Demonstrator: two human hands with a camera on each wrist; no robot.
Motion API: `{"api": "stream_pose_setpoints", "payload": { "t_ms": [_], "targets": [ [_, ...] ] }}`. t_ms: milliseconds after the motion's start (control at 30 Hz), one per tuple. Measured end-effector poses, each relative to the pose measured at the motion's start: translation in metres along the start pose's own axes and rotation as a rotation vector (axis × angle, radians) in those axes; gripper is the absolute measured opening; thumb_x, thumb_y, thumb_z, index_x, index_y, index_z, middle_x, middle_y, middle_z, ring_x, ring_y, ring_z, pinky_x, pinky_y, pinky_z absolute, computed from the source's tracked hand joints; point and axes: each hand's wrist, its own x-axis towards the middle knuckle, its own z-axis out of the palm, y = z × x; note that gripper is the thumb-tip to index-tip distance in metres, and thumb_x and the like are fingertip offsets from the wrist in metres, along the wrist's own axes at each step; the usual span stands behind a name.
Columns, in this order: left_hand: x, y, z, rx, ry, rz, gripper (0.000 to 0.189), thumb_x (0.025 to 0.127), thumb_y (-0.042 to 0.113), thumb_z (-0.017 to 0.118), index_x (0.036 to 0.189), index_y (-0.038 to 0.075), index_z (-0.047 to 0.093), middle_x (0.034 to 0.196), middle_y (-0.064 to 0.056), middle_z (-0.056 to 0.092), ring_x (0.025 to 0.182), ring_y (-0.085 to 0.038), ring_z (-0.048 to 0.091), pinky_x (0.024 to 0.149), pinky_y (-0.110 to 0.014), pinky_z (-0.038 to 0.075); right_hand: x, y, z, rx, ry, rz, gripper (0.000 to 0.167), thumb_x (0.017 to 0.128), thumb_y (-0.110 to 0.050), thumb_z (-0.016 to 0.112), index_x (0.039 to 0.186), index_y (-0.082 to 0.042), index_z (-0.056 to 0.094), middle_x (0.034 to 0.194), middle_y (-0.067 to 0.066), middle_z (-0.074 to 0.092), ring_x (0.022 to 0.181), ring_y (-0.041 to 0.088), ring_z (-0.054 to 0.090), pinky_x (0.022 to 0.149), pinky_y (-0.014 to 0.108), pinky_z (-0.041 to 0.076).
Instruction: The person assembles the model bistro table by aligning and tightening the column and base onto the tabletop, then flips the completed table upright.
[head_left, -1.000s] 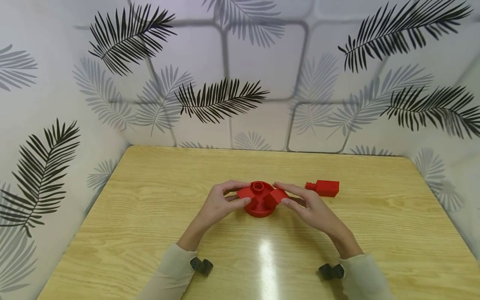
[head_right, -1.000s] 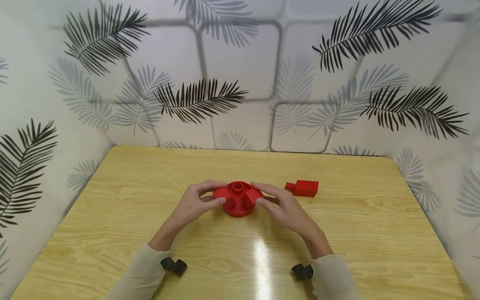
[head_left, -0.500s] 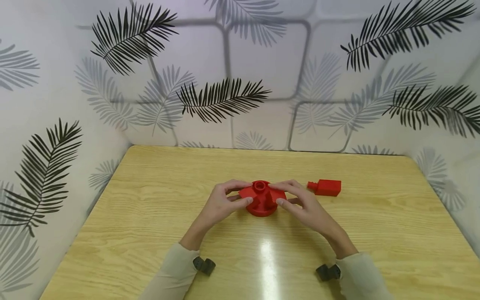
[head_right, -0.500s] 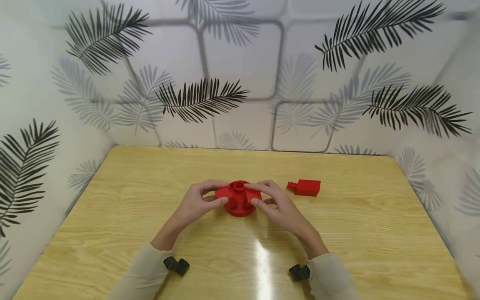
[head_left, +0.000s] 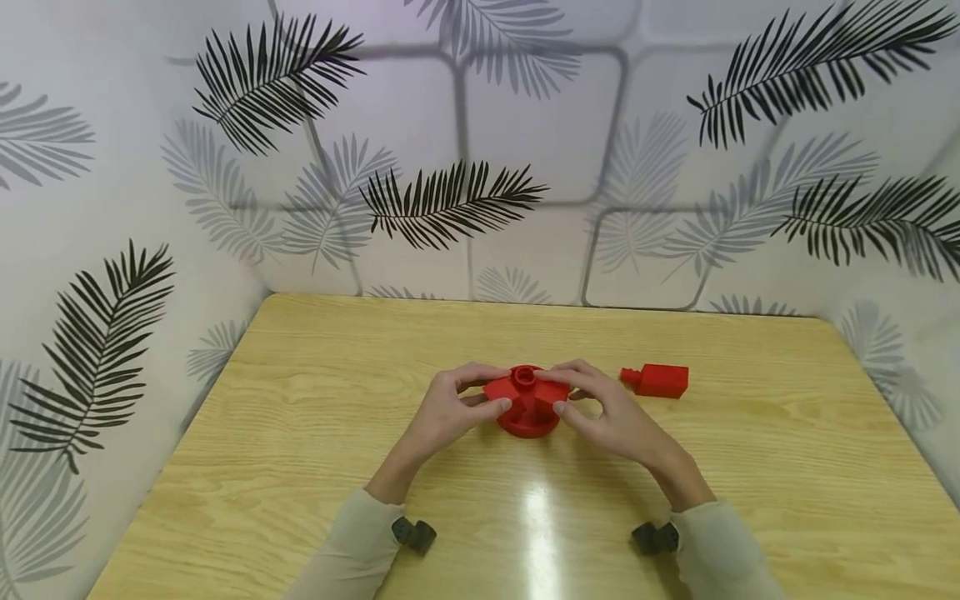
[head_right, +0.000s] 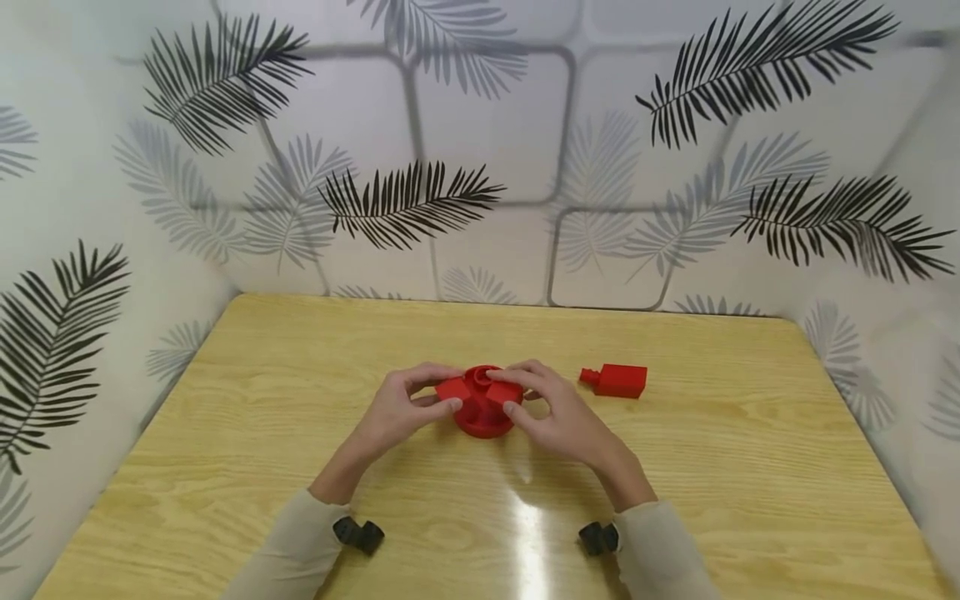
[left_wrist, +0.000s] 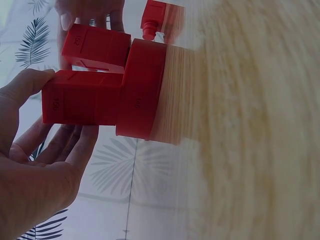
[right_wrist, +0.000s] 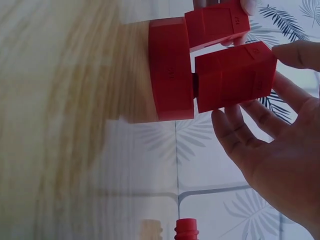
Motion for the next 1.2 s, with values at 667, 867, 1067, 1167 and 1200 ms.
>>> {"api": "stream_pose_setpoints", "payload": {
  "t_ms": [667,867,1067,1167,1200],
  "targets": [
    [0.000,-0.001,-0.001,0.012,-0.002,0.000,0.041,0.091,0.007,0.077,0.129,-0.004,0.067,0.126,-0.012,0.067,0.117,-0.028,0.063,0.097,-0.034,0.056,0.008,0.004,-0.003,0.093,0.048,0.053,0.046,0.088,-0.012,0.081,0.132,-0.005,0.069,0.127,0.009,0.070,0.115,0.027,0.067,0.088,0.036,0.061],
    [0.001,-0.003,-0.003,0.006,0.002,0.002,0.041,0.091,0.008,0.078,0.129,-0.004,0.068,0.126,-0.013,0.067,0.118,-0.028,0.063,0.097,-0.034,0.056,0.007,0.002,-0.004,0.109,0.052,0.108,0.044,0.090,-0.018,0.081,0.131,-0.006,0.070,0.126,0.009,0.070,0.113,0.028,0.068,0.086,0.031,0.061],
    [0.001,-0.004,-0.002,0.011,0.003,0.002,0.040,0.091,0.007,0.078,0.129,-0.003,0.068,0.127,-0.012,0.067,0.117,-0.029,0.063,0.096,-0.034,0.057,0.010,0.003,0.000,0.111,0.068,0.121,0.035,0.093,-0.022,0.079,0.125,-0.014,0.068,0.118,0.001,0.071,0.108,0.022,0.068,0.091,0.037,0.060],
    [0.001,-0.004,-0.001,0.011,0.004,0.008,0.040,0.091,0.007,0.077,0.129,-0.003,0.068,0.127,-0.013,0.067,0.117,-0.029,0.064,0.096,-0.034,0.057,0.010,0.004,0.001,0.124,0.087,0.129,0.032,0.092,-0.022,0.080,0.120,-0.014,0.065,0.115,0.001,0.070,0.109,0.023,0.068,0.094,0.046,0.058],
    [0.001,-0.003,-0.001,0.012,0.005,0.009,0.040,0.091,0.007,0.077,0.129,-0.003,0.068,0.127,-0.013,0.067,0.117,-0.029,0.064,0.096,-0.034,0.057,0.010,0.004,0.002,0.131,0.093,0.130,0.032,0.092,-0.022,0.080,0.118,-0.013,0.064,0.116,0.002,0.071,0.110,0.025,0.068,0.095,0.048,0.057]
  ]
}}
